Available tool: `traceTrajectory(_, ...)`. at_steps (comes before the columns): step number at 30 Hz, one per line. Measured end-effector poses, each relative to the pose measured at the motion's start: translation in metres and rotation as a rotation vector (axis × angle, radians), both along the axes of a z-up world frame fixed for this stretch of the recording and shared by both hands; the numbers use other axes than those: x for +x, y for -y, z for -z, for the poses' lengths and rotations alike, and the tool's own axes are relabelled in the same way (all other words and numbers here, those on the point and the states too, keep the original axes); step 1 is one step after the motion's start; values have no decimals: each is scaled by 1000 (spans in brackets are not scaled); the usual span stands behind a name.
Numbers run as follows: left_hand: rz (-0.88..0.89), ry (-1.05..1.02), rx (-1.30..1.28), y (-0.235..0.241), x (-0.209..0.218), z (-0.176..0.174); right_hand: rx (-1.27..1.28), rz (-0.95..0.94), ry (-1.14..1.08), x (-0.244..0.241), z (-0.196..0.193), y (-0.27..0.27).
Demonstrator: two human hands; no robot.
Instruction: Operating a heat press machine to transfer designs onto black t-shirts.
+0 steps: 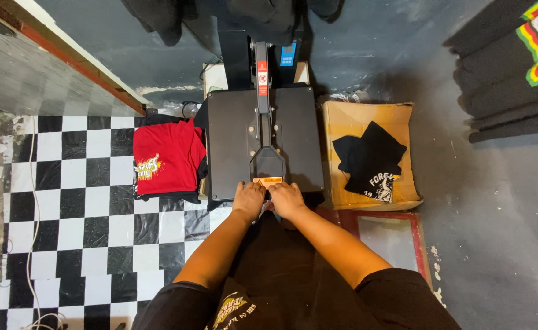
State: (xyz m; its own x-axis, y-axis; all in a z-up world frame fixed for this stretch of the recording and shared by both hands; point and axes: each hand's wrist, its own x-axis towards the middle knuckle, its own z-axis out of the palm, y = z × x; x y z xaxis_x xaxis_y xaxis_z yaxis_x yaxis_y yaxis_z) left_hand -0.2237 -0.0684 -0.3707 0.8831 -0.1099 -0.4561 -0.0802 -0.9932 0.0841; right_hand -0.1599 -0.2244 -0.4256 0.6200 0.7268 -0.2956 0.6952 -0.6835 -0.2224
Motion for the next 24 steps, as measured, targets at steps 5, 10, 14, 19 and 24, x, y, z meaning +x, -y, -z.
traceTrajectory(5, -24, -3, -22, -1, 1, 12, -55, -17, -20, 0, -37, -6)
traceTrajectory(10, -40, -13, -21, 0, 2, 9, -57, -15, -37, 0, -49, -7)
traceTrajectory(14, -45, -4, -14, 2, 0, 4, -50, -7, -36, 0, -34, -6)
traceTrajectory(19, -44, 10, -5, 1, 0, 11, -56, 4, -74, -1, -52, -9)
traceTrajectory(24, -39, 36, -15, 1, 1, 9, -68, 4, -90, 0, -56, -8)
